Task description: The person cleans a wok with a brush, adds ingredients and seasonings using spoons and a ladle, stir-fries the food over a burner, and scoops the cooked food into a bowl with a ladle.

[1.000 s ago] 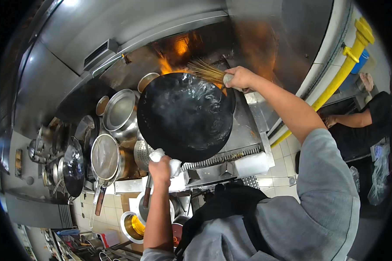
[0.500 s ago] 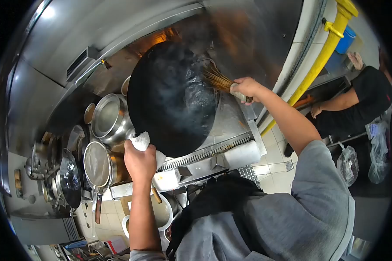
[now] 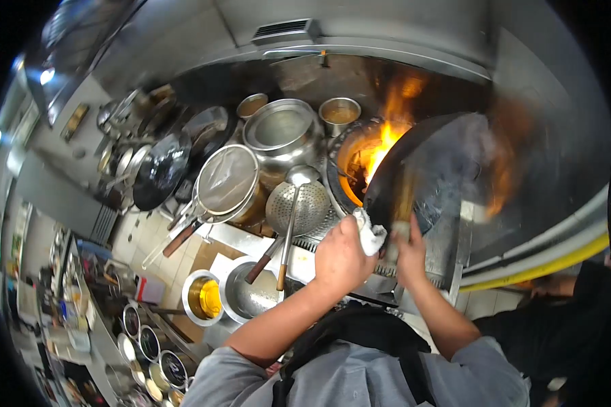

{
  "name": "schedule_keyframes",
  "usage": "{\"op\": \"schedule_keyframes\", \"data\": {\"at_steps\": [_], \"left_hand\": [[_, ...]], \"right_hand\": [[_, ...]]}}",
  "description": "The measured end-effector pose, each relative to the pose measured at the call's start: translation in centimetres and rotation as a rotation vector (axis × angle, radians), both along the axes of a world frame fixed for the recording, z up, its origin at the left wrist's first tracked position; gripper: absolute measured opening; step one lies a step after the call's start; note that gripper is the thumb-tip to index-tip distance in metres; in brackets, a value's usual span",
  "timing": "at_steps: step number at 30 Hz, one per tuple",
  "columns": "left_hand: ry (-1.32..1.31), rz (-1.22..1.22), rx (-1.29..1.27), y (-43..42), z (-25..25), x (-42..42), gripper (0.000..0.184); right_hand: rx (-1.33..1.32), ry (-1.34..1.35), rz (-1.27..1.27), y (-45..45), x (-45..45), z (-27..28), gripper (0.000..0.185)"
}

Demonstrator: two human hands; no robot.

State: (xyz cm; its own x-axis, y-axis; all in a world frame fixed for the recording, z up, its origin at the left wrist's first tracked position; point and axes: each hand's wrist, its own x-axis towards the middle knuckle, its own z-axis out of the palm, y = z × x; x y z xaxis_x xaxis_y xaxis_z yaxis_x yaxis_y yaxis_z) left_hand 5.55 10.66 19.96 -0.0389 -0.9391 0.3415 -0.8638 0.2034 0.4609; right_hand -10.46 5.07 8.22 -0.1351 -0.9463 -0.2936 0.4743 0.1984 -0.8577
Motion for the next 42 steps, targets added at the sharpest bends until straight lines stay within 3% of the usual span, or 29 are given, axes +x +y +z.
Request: {"op": "schedule_keyframes", "data": {"at_steps": [2, 5, 6, 7, 9, 10, 12, 14, 16, 18, 20, 22, 24, 25, 26, 28, 29, 31, 32, 33, 34, 35, 37, 38, 39, 40, 41, 42], "left_hand": [[0.052, 0.07, 0.039, -0.8, -0.3, 1.5, 0.052], [0.31, 0.263, 0.368, -2.3, -1.4, 4.4, 0.057], [0.304, 0.321, 0.256, -2.6, -3.6, 5.3, 0.048], [0.351, 0.35, 0.229, -2.7, -5.2, 6.1, 0.052], [0.484, 0.349, 0.31, -3.9, -9.1, 6.3, 0.059], [0.558, 0.345, 0.334, -5.3, -13.9, 6.5, 0.055], [0.87, 0.39, 0.411, -6.4, -15.1, 4.3, 0.043], [1.214, 0.361, 0.478, -7.6, -15.5, 1.4, 0.025], [1.17, 0.408, 0.478, -8.7, -17.4, 0.4, 0.025], [1.147, 0.432, 0.509, -9.5, -18.2, -0.4, 0.025], [1.186, 0.485, 0.523, -10.2, -19.5, -0.5, 0.032], [1.273, 0.518, 0.478, -10.3, -20.1, -1.3, 0.036], [1.371, 0.527, 0.508, -9.9, -19.7, -2.2, 0.038], [1.382, 0.525, 0.531, -9.6, -19.8, -2.6, 0.038], [1.399, 0.522, 0.543, -9.8, -19.7, -2.9, 0.038], [1.41, 0.511, 0.556, -8.9, -20.0, -3.2, 0.035], [1.412, 0.488, 0.563, -9.4, -20.0, -2.9, 0.032], [1.432, 0.476, 0.577, -9.7, -19.1, -2.8, 0.028], [1.413, 0.46, 0.597, -9.8, -18.8, -2.6, 0.028], [1.388, 0.498, 0.638, -9.4, -18.7, -2.7, 0.028], [1.376, 0.538, 0.655, -9.8, -18.4, -2.9, 0.029], [1.416, 0.521, 0.653, -9.7, -18.5, -2.7, 0.034], [1.458, 0.501, 0.703, -9.5, -18.6, -2.6, 0.037], [1.491, 0.476, 0.749, -10.0, -18.7, -2.2, 0.039], [1.416, 0.43, 0.845, -10.2, -19.7, -1.6, 0.043], [1.407, 0.374, 0.993, -9.6, -17.3, -0.6, 0.05], [1.438, 0.329, 1.05, -9.8, -17.6, -0.2, 0.052], [1.462, 0.294, 1.111, -9.4, -17.9, 0.4, 0.054]], "right_hand": [[-0.121, 0.159, 0.234, 3.6, 1.5, 1.1, 0.07], [-0.156, 0.69, 0.789, 4.2, -6.5, -2.8, 0.062], [-0.132, 0.808, 0.821, 2.9, -8.4, -2.4, 0.06], [-0.107, 0.926, 0.856, 1.5, -10.2, -2.1, 0.058], [0.186, 1.411, 0.454, -6.3, -13.6, 2.3, 0.054], [-0.028, 1.289, 0.283, -9.0, -13.4, 5.4, 0.055], [-0.562, 1.435, 0.147, -13.8, -13.6, 9.9, 0.061], [-0.705, 1.316, 0.121, -16.9, -10.8, 18.8, 0.063], [-0.713, 1.378, 0.075, -19.2, -10.7, 20.1, 0.063], [-0.439, 1.369, 0.024, -20.8, -9.1, 24.3, 0.062], [-0.531, 1.48, -0.025, -23.0, -9.3, 23.3, 0.059], [-0.478, 1.377, -0.042, -24.5, -9.5, 21.0, 0.052], [-0.529, 1.479, -0.276, -27.4, -8.9, 8.7, 0.048], [-0.491, 1.421, -0.183, -27.2, -8.7, 8.5, 0.044], [-0.284, 1.386, -0.061, -25.8, -6.5, 4.6, 0.045], [0.134, 1.229, 0.456, -18.5, -0.8, -2.5, 0.047], [0.151, 1.095, 0.618, -15.0, 1.1, -2.7, 0.049], [-0.174, 1.08, 0.822, -13.3, -0.5, -4.0, 0.062], [-0.206, 1.078, 0.946, -11.8, -2.4, -1.1, 0.062], [-0.092, 1.2, 1.086, -13.1, -5.4, 0.0, 0.061], [-0.064, 1.531, 1.106, -15.7, -8.1, 2.5, 0.057], [-0.012, 1.833, 1.098, -17.3, -10.3, 4.0, 0.053], [0.162, 2.023, 0.659, -20.7, -12.5, 3.3, 0.05], [0.006, 1.652, -0.078, -22.6, -10.7, 3.1, 0.051], [-0.081, 1.456, -0.229, -24.1, -9.7, -0.3, 0.05], [0.175, 1.483, -0.065, -23.9, -5.5, -6.1, 0.047], [0.228, 1.401, -0.024, -22.0, -4.5, -3.7, 0.03], [0.129, 1.305, 0.243, -20.7, -2.9, -6.0, 0.04]]}}
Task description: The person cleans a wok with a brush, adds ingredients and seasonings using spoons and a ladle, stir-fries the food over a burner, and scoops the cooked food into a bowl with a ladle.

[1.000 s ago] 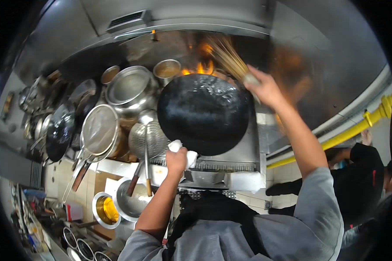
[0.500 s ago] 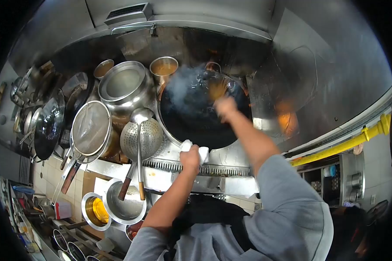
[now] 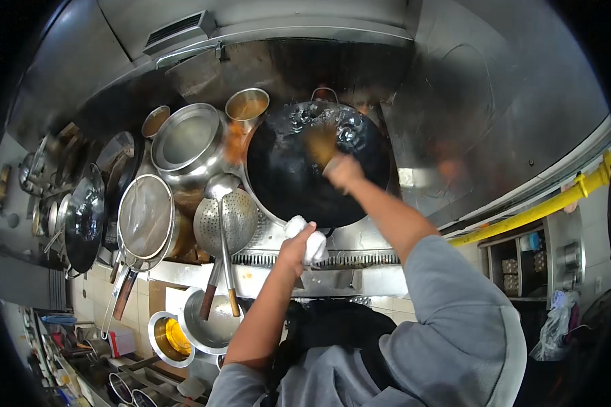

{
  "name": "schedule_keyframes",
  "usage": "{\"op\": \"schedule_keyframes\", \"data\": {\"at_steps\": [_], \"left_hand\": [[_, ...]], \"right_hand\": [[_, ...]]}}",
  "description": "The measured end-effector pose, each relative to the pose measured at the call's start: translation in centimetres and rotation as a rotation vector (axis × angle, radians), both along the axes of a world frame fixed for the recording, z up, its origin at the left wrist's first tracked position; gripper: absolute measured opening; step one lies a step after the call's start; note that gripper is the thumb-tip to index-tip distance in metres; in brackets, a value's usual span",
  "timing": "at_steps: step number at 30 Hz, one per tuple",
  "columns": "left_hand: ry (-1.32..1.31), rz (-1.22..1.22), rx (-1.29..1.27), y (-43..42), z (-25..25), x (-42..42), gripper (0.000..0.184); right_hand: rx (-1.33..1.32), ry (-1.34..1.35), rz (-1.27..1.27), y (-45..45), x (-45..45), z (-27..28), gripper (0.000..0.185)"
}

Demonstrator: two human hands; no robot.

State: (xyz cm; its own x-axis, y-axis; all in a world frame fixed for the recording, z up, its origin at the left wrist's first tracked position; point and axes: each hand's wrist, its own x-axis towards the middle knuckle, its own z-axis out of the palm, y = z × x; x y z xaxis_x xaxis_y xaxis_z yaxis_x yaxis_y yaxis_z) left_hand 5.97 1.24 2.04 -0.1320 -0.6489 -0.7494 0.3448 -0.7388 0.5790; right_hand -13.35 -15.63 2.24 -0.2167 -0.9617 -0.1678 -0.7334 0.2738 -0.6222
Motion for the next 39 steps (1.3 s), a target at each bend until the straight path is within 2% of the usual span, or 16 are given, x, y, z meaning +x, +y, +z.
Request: {"op": "schedule_keyframes", "data": {"at_steps": [3, 6, 7, 8, 10, 15, 17, 19, 22, 25, 28, 30, 32, 34, 37, 39], "left_hand": [[-0.015, -0.114, -0.064, 1.9, 1.3, 3.5, 0.047], [-0.181, -0.133, -0.213, 4.8, -0.8, 8.4, 0.036], [-0.628, -0.253, -0.209, 6.0, 2.2, 9.3, 0.038], [-0.571, -0.231, -0.246, 6.1, -2.0, 10.7, 0.051], [-1.294, -0.425, -0.356, 7.1, -2.1, 11.0, 0.062], [-1.294, -0.421, -0.236, 7.0, -3.6, 10.9, 0.113], [-1.307, -0.461, -0.25, 6.9, -3.7, 11.7, 0.116], [-1.274, -0.412, -0.301, 7.6, -4.0, 12.2, 0.121], [-1.262, -0.404, -0.278, 8.1, -2.2, 11.8, 0.12], [-1.345, -0.334, -0.519, 9.0, -0.5, 10.9, 0.11], [-1.287, -0.288, -0.693, 9.1, 2.4, 8.7, 0.102], [-1.239, -0.258, -0.83, 8.9, 3.2, 8.8, 0.097], [-1.008, -0.26, -0.821, 10.2, 3.1, 10.5, 0.087], [-0.732, -0.188, -0.66, 12.2, 3.6, 12.6, 0.074], [-0.659, -0.157, -0.465, 15.3, 3.9, 14.5, 0.051], [-0.564, -0.154, -0.44, 15.9, 3.7, 14.5, 0.049]], "right_hand": [[0.234, -0.457, 0.432, 6.8, 3.6, 1.5, 0.065], [0.208, 0.237, 0.726, 3.6, -3.9, 4.8, 0.056], [0.314, 0.423, 0.395, 0.0, -8.3, 8.4, 0.047], [0.183, 0.56, 0.437, 0.6, -7.9, 8.6, 0.047], [-0.308, 0.264, -0.16, -1.8, -6.0, 6.0, 0.06], [-0.011, -0.203, 0.247, -0.7, 2.4, -5.5, 0.041], [-0.124, -0.362, 0.459, 3.7, 3.4, -1.8, 0.045], [0.07, 0.021, 0.616, 4.6, -1.8, 3.9, 0.053], [0.141, 0.48, 0.377, 2.2, -7.0, 7.5, 0.04], [-0.145, 0.326, -0.18, -1.6, -5.6, 7.9, 0.036], [0.039, 0.147, -0.162, -3.9, -0.5, 2.0, 0.04], [0.203, -0.008, 0.295, 0.9, 5.4, 1.5, 0.046], [0.258, -0.408, 0.333, 5.9, 6.6, 3.8, 0.057], [0.111, 0.041, 0.654, 4.6, -0.1, 4.0, 0.062], [0.192, 0.703, 0.118, 0.3, -8.6, 9.1, 0.048], [-0.066, 0.622, -0.033, -1.4, -8.5, 11.4, 0.042]]}}
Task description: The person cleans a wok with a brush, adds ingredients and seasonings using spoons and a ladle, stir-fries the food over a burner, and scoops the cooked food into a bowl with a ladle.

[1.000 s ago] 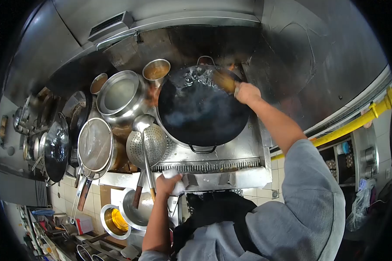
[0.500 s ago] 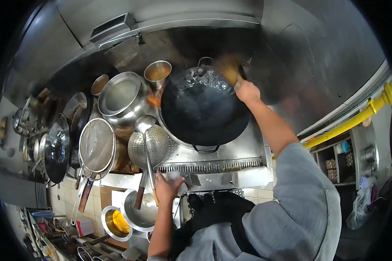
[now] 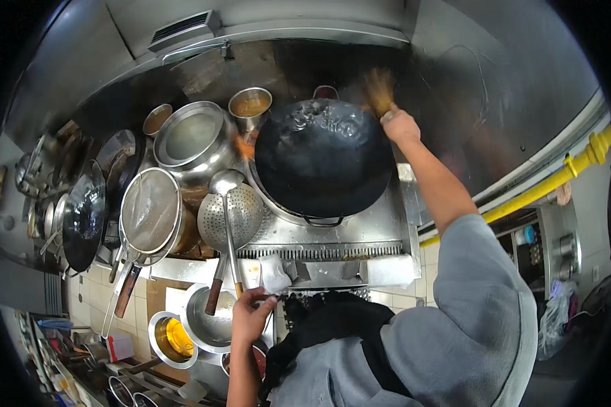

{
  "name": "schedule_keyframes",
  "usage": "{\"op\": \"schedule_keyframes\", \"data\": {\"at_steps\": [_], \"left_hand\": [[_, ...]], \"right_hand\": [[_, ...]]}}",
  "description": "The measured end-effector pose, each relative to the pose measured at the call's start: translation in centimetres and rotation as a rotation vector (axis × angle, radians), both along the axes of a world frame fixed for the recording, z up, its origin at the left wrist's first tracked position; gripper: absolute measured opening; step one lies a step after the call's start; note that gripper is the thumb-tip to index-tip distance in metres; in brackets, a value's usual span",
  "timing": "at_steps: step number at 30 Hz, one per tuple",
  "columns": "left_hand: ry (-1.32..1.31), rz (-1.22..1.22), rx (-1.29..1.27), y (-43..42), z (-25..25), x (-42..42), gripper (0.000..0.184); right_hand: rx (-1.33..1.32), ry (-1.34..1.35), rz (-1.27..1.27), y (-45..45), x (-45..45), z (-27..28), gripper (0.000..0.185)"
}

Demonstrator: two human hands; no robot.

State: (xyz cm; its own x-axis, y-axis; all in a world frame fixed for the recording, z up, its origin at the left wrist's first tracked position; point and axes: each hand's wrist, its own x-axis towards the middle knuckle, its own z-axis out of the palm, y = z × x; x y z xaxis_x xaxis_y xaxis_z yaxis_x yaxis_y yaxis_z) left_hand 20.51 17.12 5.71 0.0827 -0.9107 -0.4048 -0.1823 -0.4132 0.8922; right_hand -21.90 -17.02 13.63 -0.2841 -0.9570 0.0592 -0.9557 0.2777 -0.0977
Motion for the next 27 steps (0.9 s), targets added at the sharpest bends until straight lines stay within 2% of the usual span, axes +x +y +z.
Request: {"op": "schedule_keyframes", "data": {"at_steps": [2, 3, 4, 5, 7, 9, 10, 11, 12, 13, 14, 15, 16, 17, 18, 20, 21, 22, 23, 24, 25, 26, 27], "left_hand": [[0.167, -0.068, 0.028, -0.2, 0.7, -1.1, 0.047], [0.174, -0.076, 0.019, -1.1, 1.2, -2.1, 0.047], [0.118, -0.172, -0.062, -1.8, 1.6, -2.9, 0.047], [0.062, -0.266, -0.14, -2.3, 2.1, -3.5, 0.047], [0.047, -0.346, -0.174, -2.7, 4.7, -3.6, 0.048], [-0.08, -0.531, -0.224, -3.3, 6.5, -2.4, 0.049], [0.023, -0.482, -0.207, -2.8, 5.4, -1.4, 0.047], [0.206, -0.406, -0.171, -2.2, 3.6, -0.2, 0.042], [0.241, -0.344, -0.125, -1.9, 2.7, 0.6, 0.038], [0.278, -0.277, -0.08, -1.5, 2.2, 1.3, 0.035], [0.291, -0.288, -0.091, -1.2, 2.1, 1.7, 0.035], [0.223, -0.278, -0.091, -1.0, 2.1, 2.0, 0.033], [0.156, -0.262, -0.092, -0.9, 2.0, 2.2, 0.031], [0.229, -0.262, -0.078, -0.8, 1.4, 2.4, 0.03], [0.287, -0.269, -0.058, -0.8, 0.7, 2.6, 0.03], [0.344, -0.281, -0.024, -0.2, 0.6, 2.9, 0.029], [0.405, -0.289, -0.044, -0.1, 1.4, 2.8, 0.029], [0.463, -0.289, -0.06, 0.2, 2.1, 2.8, 0.029], [0.47, -0.291, -0.063, 0.6, 2.5, 2.9, 0.028], [0.48, -0.264, -0.077, 1.1, 2.8, 3.1, 0.028], [0.487, -0.229, -0.096, 1.9, 2.9, 3.2, 0.029], [0.484, -0.186, -0.095, 2.7, 2.6, 3.5, 0.03], [0.49, -0.156, -0.117, 3.6, 2.8, 3.6, 0.033]], "right_hand": [[-0.393, -0.24, -0.163, 0.5, 1.0, 0.6, 0.048], [-0.353, -0.274, -0.194, 1.0, 3.0, 0.0, 0.052], [-0.26, -0.245, -0.195, 1.5, 5.2, -1.6, 0.047], [-0.057, -0.301, -0.231, -0.3, 5.6, -6.4, 0.039], [0.504, -0.657, 0.161, 3.9, 10.5, -9.2, 0.035], [0.549, -0.942, 0.241, 9.4, 14.7, -5.1, 0.06], [0.675, -1.016, 0.252, 11.0, 13.8, -2.1, 0.066], [0.694, -0.77, 0.297, 10.8, 10.9, -1.4, 0.062], [0.718, -0.524, 0.335, 10.5, 8.0, -0.5, 0.058], [0.743, -0.332, 0.165, 10.7, 6.0, 1.5, 0.06], [0.55, 0.043, 0.273, 8.6, 1.6, -0.9, 0.06], [0.242, 0.1, 0.05, 9.9, 0.5, 0.7, 0.064], [0.044, 0.022, -0.027, 10.8, -0.4, 1.7, 0.067], [0.034, 0.04, -0.026, 11.2, -1.4, 1.7, 0.067], [-0.159, -0.278, -0.062, 12.2, -1.5, 1.4, 0.064], [-0.342, -0.784, -0.156, 16.9, -0.3, 0.1, 0.066], [-0.354, -0.812, -0.217, 19.6, 0.5, -1.8, 0.07], [-0.38, -0.673, -0.163, 21.6, -1.3, -7.4, 0.073], [-0.37, -0.644, -0.194, 25.7, 1.2, -7.9, 0.075], [-0.424, -0.545, -0.145, 28.6, 0.6, -12.3, 0.073], [-0.275, -0.817, -0.288, 31.3, 2.0, -12.4, 0.074], [-0.269, -0.688, -0.267, 33.1, 2.5, -14.2, 0.075], [-0.197, -0.672, -0.306, 34.0, 2.6, -15.1, 0.077]]}}
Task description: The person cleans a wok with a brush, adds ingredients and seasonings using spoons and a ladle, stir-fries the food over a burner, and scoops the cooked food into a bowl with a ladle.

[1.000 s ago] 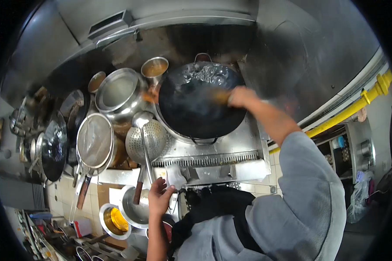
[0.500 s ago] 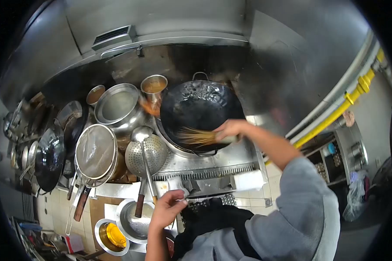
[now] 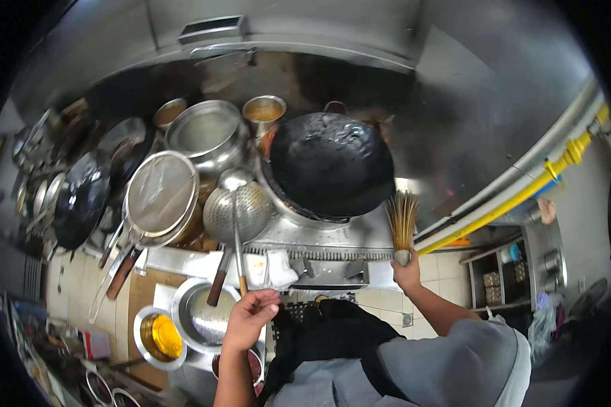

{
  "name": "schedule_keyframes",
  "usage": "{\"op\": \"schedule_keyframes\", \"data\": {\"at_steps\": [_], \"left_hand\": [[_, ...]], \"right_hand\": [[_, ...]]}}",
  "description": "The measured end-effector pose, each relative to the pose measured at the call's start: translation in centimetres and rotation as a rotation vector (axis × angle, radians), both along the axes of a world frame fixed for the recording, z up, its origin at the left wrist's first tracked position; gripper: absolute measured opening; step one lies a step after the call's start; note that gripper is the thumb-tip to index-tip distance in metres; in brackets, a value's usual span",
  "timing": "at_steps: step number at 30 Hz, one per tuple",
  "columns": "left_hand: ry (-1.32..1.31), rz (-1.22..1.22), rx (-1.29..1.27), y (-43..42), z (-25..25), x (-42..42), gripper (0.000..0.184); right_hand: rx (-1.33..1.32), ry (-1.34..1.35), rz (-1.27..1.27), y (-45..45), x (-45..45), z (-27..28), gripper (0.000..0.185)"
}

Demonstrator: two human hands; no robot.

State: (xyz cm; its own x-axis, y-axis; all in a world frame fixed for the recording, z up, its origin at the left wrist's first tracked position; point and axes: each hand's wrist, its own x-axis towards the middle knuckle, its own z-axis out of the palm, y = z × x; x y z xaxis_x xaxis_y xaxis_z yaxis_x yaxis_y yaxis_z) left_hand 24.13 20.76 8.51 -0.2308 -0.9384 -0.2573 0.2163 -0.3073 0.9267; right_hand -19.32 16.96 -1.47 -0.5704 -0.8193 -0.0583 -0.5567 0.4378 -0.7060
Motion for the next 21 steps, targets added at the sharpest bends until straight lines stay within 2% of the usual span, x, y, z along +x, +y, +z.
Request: {"op": "schedule_keyframes", "data": {"at_steps": [2, 4, 6, 7, 8, 9, 10, 11, 12, 14, 15, 16, 18, 19, 20, 21], "left_hand": [[0.148, 0.097, 0.08, 2.5, 2.4, -0.6, 0.041], [0.263, 0.07, -0.125, 5.3, 4.5, -2.0, 0.064], [0.45, 0.054, -0.258, 7.8, 6.6, -3.9, 0.069], [0.52, 0.061, -0.261, 9.1, 6.5, -4.9, 0.07], [0.579, 0.083, -0.288, 10.6, 5.6, -5.8, 0.072], [0.618, 0.181, -0.188, 12.2, 3.6, -7.0, 0.071], [0.675, 0.296, -0.102, 13.8, 1.3, -8.2, 0.07], [0.622, 0.488, -0.048, 15.3, -0.8, -10.1, 0.068], [0.584, 0.671, 0.008, 16.9, -2.3, -12.0, 0.066], [0.449, 0.698, -0.027, 20.6, -0.9, -15.6, 0.062], [0.53, 0.669, -0.119, 22.9, 0.2, -16.5, 0.062], [0.612, 0.629, -0.212, 24.7, 1.6, -17.8, 0.061], [0.521, 0.74, -0.328, 28.7, 3.7, -19.3, 0.055], [0.474, 0.851, -0.343, 30.3, 3.7, -20.0, 0.053], [0.412, 0.948, -0.339, 31.0, 2.9, -20.6, 0.052], [0.44, 1.118, -0.289, 32.8, 1.3, -21.4, 0.051]], "right_hand": [[0.134, 0.041, 0.056, 0.2, -0.8, -0.3, 0.076], [0.155, 0.15, 0.236, -0.4, -3.9, -3.5, 0.077], [0.404, 0.179, 0.433, -2.0, -7.1, -5.4, 0.081], [0.522, 0.438, 0.508, -2.6, -7.5, -5.9, 0.089], [0.55, 0.701, 0.762, -3.1, -7.4, -4.9, 0.093], [0.418, 0.557, 0.72, -2.0, -2.2, 2.7, 0.092], [0.032, 0.621, 0.959, -2.2, -2.3, 2.4, 0.09], [-0.102, 0.408, 1.128, -2.3, -0.9, 3.5, 0.087], [-0.15, 0.382, 1.24, -2.1, 0.8, 4.2, 0.084], [-0.313, 0.312, 1.471, -3.2, 1.4, 1.2, 0.077], [-0.293, 0.307, 1.568, -1.1, 4.6, 4.2, 0.08], [-0.175, 0.407, 1.623, -0.6, 5.7, 4.4, 0.087], [0.242, -0.16, 1.632, -0.3, 8.0, 1.7, 0.073], [0.143, -0.132, 1.793, -1.8, 8.8, -0.9, 0.07], [0.254, -0.174, 1.75, -1.6, 10.3, -1.7, 0.067], [0.248, -0.03, 1.839, -0.9, 11.8, -1.6, 0.066]]}}
